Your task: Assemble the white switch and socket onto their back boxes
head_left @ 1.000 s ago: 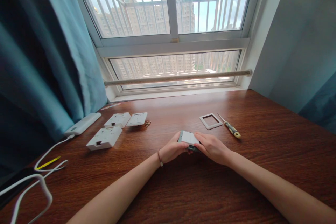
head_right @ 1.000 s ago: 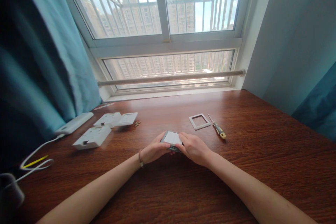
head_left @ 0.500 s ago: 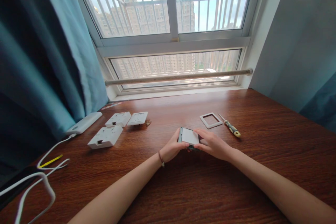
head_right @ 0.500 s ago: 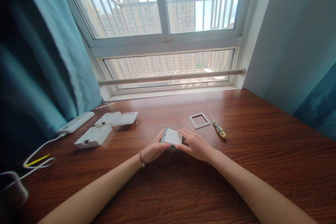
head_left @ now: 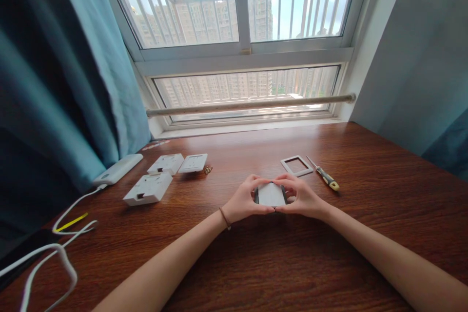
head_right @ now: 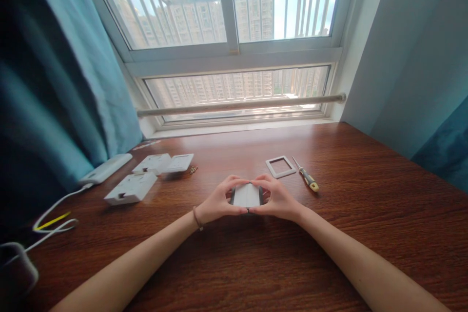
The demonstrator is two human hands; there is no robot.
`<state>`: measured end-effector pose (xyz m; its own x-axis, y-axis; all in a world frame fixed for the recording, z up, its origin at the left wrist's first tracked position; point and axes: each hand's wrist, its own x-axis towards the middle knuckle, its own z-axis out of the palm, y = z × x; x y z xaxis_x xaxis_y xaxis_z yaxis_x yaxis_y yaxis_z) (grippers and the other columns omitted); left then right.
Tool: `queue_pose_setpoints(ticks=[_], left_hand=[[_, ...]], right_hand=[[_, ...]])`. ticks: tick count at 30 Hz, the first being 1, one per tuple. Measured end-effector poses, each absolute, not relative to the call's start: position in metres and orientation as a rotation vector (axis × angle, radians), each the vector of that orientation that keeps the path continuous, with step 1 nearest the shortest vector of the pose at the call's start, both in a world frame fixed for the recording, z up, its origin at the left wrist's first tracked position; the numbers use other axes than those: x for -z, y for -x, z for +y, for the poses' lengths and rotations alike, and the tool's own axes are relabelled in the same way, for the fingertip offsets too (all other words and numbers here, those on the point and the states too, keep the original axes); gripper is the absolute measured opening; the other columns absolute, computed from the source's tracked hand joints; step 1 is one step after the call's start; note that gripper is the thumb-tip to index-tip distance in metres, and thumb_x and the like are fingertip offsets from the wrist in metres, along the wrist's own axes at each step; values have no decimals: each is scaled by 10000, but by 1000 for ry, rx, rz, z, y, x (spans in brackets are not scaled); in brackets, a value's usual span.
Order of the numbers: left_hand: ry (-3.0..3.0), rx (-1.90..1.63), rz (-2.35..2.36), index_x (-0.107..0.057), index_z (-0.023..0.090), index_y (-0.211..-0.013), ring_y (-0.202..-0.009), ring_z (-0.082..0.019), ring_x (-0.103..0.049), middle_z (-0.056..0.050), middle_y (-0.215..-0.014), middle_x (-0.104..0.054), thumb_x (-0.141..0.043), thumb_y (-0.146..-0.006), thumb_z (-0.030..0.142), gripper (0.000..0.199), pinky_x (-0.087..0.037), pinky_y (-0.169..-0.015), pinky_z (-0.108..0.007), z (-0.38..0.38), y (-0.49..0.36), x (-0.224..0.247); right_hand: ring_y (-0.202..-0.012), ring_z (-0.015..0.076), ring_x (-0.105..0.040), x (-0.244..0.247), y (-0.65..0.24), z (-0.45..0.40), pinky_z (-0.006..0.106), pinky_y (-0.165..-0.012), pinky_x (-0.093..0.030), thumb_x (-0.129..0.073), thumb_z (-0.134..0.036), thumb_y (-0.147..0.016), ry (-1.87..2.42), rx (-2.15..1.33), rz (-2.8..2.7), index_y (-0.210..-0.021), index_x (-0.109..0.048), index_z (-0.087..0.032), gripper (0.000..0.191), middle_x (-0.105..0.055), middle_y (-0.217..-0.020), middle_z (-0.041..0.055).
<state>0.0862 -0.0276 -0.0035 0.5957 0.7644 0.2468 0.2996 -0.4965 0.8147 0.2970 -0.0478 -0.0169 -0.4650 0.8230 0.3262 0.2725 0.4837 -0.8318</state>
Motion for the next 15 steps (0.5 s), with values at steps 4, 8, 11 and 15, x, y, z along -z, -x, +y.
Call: queue_pose_setpoints(ticks=[4,8,11,15], left_hand=[[-2283,-786,848,-628,233,-1077,-839,-200,-519,-70,-946,-525,-735,-575,398,539,-439,-771,-316,-29,-82,-4],[-2320,-772,850,-656,230,-1040,-766,-185,-522,-58,-864,-545,-719,-587,413,493,-435,-721,-297,-31,-79,-8],[-2301,-749,868,-678,220,-996,-728,-168,-524,-47,-824,-549,-705,-603,428,446,-429,-689,-276,-30,-79,-8],[-2291,-690,880,-691,204,-954,-710,-164,-525,-40,-789,-544,-704,-602,440,423,-428,-663,-273,-27,-78,-8]], right_hand=[[-827,159,-581,18,-294,-50,245,-622,-530,-750,-318,-602,912,-968,-1957,-1064,-588,-173,511,-489,-1042,69],[-829,166,-588,20,-293,-50,264,-660,-521,-768,-323,-578,932,-989,-1943,-1031,-601,-174,505,-519,-995,54],[-829,169,-589,22,-294,-50,270,-679,-512,-771,-321,-577,959,-985,-1960,-1000,-616,-176,473,-529,-981,48],[-816,166,-589,25,-294,-48,265,-661,-513,-756,-340,-598,967,-1016,-1980,-983,-614,-170,443,-529,-968,47]])
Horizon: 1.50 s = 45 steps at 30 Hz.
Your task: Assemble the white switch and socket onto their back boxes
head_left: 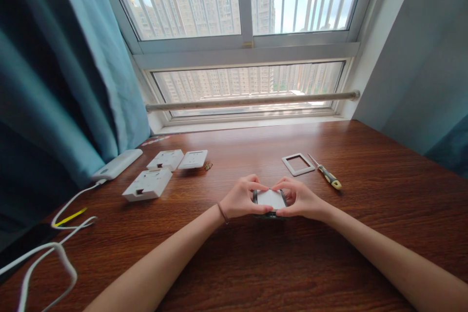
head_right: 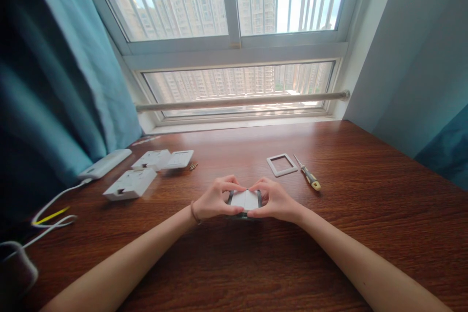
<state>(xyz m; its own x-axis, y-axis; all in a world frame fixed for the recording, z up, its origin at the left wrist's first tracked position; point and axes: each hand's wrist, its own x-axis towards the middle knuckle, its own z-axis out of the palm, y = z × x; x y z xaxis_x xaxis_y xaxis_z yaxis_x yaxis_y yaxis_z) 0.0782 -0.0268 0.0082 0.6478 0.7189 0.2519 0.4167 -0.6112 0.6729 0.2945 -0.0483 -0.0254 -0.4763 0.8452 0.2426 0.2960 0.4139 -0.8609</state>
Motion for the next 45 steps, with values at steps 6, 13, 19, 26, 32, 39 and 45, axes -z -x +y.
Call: queue_pose_setpoints(ticks=[6,13,19,26,32,39,45], left_hand=[[-1977,-1048,986,-542,203,-1120,-957,-222,-512,-78,-1073,-504,-759,-559,357,620,-436,-810,-332,-30,-89,2],[-1857,-1169,1222,-615,184,-821,-811,-191,-528,-40,-864,-558,-669,-676,337,218,-422,-706,-304,-43,-99,5],[-1461,-1090,1177,-593,137,-865,-805,-185,-566,-64,-888,-608,-690,-653,284,276,-441,-718,-302,-51,-108,3],[-1315,-1104,1038,-513,146,-745,-636,-118,-545,16,-722,-565,-738,-592,287,307,-418,-622,-247,-48,-107,8],[-1366,-1117,1121,-487,146,-679,-574,-98,-481,44,-600,-506,-756,-557,290,328,-381,-562,-224,-43,-106,12],[-1005,-1109,781,-526,162,-988,-933,-187,-558,-61,-993,-599,-726,-629,282,429,-431,-808,-290,-44,-108,1],[-726,-651,377,-469,111,-1211,-1057,-270,-537,-165,-1150,-565,-490,-812,450,525,-409,-895,-406,-52,-102,-10]], right_hand=[[-959,213,-535,18,-294,-48,308,-671,-547,-733,-309,-609,1001,-696,-1881,-1097,-501,-208,550,-435,-1089,77],[-1095,313,-451,17,-288,-60,442,-817,-501,-654,-254,-689,1030,-12,-2005,-1200,-374,-217,584,-341,-1175,142],[-961,266,-526,20,-286,-66,396,-767,-523,-576,-249,-767,984,220,-2148,-1255,-322,-226,551,-343,-1160,141],[-974,268,-531,21,-286,-69,388,-761,-526,-558,-279,-784,936,230,-2176,-1280,-286,-222,569,-362,-1165,140],[-964,263,-548,21,-284,-68,402,-758,-530,-579,-282,-767,928,166,-2163,-1251,-322,-203,553,-363,-1173,143],[-1144,273,-426,13,-282,-63,353,-797,-524,-665,-250,-691,920,-386,-1866,-1204,-395,-209,582,-354,-1219,136],[-1226,256,-367,7,-283,-59,419,-1014,-338,-701,-292,-679,866,-509,-1899,-1243,-398,-235,642,-410,-1298,103]])
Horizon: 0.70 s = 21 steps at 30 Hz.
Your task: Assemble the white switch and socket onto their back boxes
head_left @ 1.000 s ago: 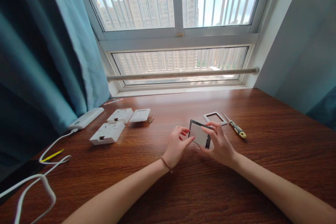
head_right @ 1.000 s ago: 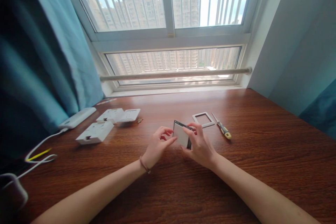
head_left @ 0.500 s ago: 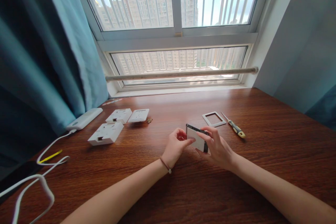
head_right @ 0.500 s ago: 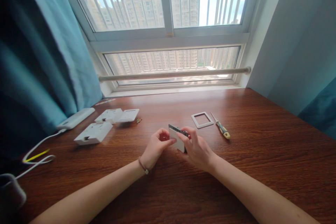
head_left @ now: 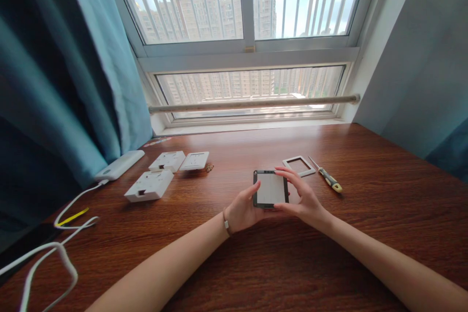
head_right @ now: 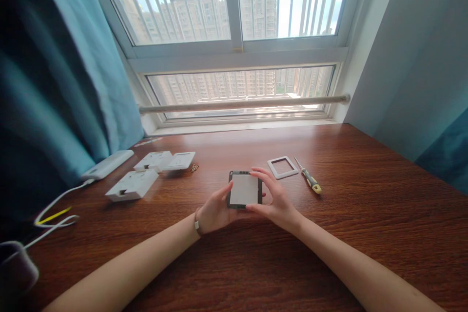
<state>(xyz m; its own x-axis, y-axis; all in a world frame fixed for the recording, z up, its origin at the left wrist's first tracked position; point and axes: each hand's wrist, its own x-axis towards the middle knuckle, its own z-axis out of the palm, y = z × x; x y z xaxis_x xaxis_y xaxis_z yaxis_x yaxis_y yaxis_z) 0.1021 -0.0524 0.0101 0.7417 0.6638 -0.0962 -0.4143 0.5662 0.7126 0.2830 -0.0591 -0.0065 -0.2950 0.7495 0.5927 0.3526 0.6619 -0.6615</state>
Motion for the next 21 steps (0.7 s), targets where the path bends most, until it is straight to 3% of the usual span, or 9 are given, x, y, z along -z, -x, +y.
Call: queue_pose_setpoints(ticks=[2,5,9,15,21], left_hand=[[-803,-748,414,-471,126,-1208,-1039,-259,-557,-151,-1147,-574,-554,-801,304,452,-403,-911,-396,-54,-104,-9],[-913,-911,495,-479,162,-1188,-1004,-248,-580,-117,-1136,-586,-622,-743,174,467,-403,-920,-398,-56,-109,-2],[-1176,-1050,681,-536,119,-1084,-1010,-249,-564,-120,-1090,-605,-674,-693,201,422,-402,-932,-388,-54,-113,11],[-1627,-1237,856,-394,194,-1187,-996,-182,-542,-75,-1128,-549,-627,-727,207,516,-411,-907,-317,-56,-111,21],[-1680,-1182,799,-365,226,-1187,-924,-159,-560,-57,-1092,-552,-587,-763,200,479,-445,-835,-282,-65,-114,22]], right_hand=[[-1226,269,-354,5,-282,-61,455,-1029,-293,-714,-273,-664,954,-381,-1882,-1258,-389,-229,679,-428,-1294,105],[-1091,271,-457,6,-278,-66,427,-888,-417,-676,-224,-686,1068,-306,-1756,-1164,-475,-195,519,-495,-1170,118],[-801,187,-560,10,-272,-71,327,-695,-479,-583,-186,-756,1045,-577,-1675,-1001,-556,-176,246,-567,-951,73],[-825,184,-591,9,-267,-71,319,-750,-480,-614,-256,-753,1029,-1028,-1488,-926,-564,-149,209,-608,-911,65],[-732,164,-574,11,-268,-73,294,-700,-463,-673,-276,-702,1082,-1002,-1415,-773,-548,-152,190,-600,-753,20]])
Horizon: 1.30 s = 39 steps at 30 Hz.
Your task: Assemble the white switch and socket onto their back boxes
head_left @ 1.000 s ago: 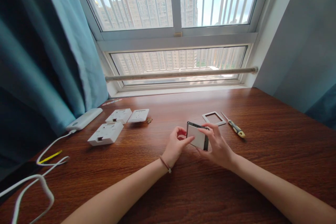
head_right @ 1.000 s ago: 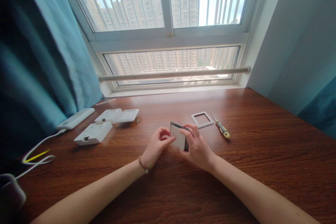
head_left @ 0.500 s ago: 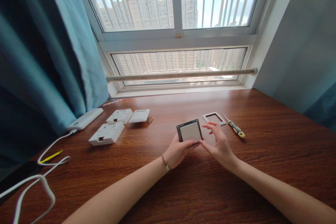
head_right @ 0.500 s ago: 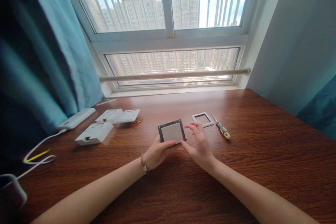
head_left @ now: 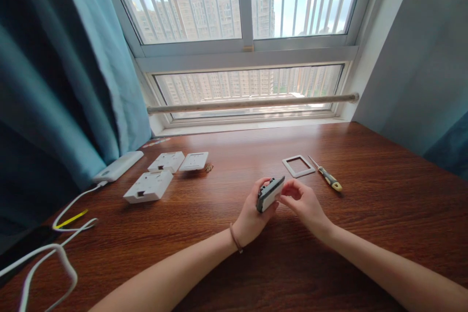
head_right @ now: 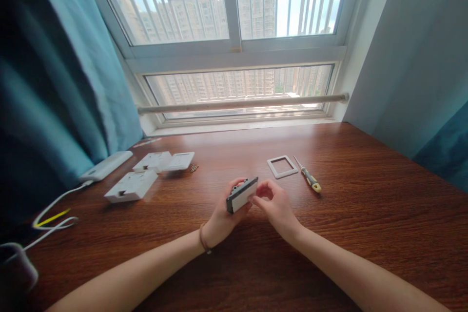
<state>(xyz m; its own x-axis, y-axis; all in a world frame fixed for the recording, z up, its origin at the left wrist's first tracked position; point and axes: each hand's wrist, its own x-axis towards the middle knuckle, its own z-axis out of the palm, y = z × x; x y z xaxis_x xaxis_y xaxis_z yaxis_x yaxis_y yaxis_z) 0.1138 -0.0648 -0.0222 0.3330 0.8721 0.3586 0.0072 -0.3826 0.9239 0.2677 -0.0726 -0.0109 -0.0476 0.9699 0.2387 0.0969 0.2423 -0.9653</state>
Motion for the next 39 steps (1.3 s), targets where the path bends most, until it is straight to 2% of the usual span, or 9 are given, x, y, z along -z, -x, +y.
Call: queue_pose_setpoints(ticks=[5,7,9,13,16,18,21,28,39], left_hand=[[-1550,-1202,774,-409,204,-1158,-950,-179,-555,-58,-1070,-572,-635,-729,214,485,-431,-878,-311,-62,-116,21],[-1418,-1158,741,-465,172,-1122,-993,-205,-550,-78,-1090,-579,-651,-711,216,453,-416,-915,-336,-61,-117,16],[-1212,-1085,682,-515,148,-1084,-1018,-228,-551,-96,-1108,-584,-624,-728,227,381,-426,-913,-355,-61,-117,9],[-871,-990,609,-545,154,-1072,-944,-220,-603,-85,-1092,-602,-561,-748,201,328,-476,-835,-342,-62,-113,2],[-810,-917,584,-542,163,-1074,-862,-196,-622,-71,-1058,-609,-566,-715,147,360,-497,-780,-327,-60,-110,3],[-810,-869,600,-547,159,-1053,-817,-180,-613,-60,-970,-622,-566,-691,116,365,-510,-710,-298,-58,-108,4],[-834,-803,631,-556,145,-1006,-742,-153,-585,-45,-848,-611,-567,-659,87,352,-501,-605,-245,-56,-107,5],[-822,-720,586,-546,144,-1000,-741,-146,-572,-37,-851,-604,-580,-639,74,369,-514,-669,-306,-52,-106,3],[-681,-599,468,-561,117,-1022,-863,-201,-611,-89,-918,-652,-553,-709,99,314,-416,-907,-458,-53,-105,7]], right_hand=[[-667,147,-557,13,-267,-75,270,-650,-455,-637,-278,-738,1162,-849,-1487,-687,-511,-170,174,-561,-674,-6],[-676,151,-575,13,-268,-73,272,-642,-479,-625,-273,-747,1157,-821,-1481,-788,-513,-174,155,-573,-723,5],[-699,157,-589,14,-270,-70,289,-661,-503,-620,-244,-747,1118,-746,-1551,-943,-496,-179,241,-583,-793,21],[-947,219,-558,14,-279,-65,383,-847,-469,-587,-169,-749,1016,-354,-1954,-1097,-494,-184,361,-551,-1036,102],[-1185,272,-407,13,-285,-62,448,-975,-372,-591,-200,-757,929,-176,-2129,-1227,-429,-183,497,-424,-1264,154],[-1240,291,-350,12,-288,-60,464,-996,-351,-639,-292,-734,870,-182,-2211,-1303,-350,-184,647,-355,-1338,168],[-1229,298,-377,10,-291,-58,445,-981,-382,-674,-413,-688,841,-226,-2261,-1358,-268,-169,821,-373,-1333,180],[-1124,336,-468,4,-292,-61,489,-921,-426,-555,-437,-783,839,32,-2380,-1283,-388,-40,660,-499,-1208,242],[-1025,321,-537,5,-289,-62,482,-869,-468,-448,-352,-850,896,107,-2404,-1185,-493,-45,457,-580,-1093,210]])
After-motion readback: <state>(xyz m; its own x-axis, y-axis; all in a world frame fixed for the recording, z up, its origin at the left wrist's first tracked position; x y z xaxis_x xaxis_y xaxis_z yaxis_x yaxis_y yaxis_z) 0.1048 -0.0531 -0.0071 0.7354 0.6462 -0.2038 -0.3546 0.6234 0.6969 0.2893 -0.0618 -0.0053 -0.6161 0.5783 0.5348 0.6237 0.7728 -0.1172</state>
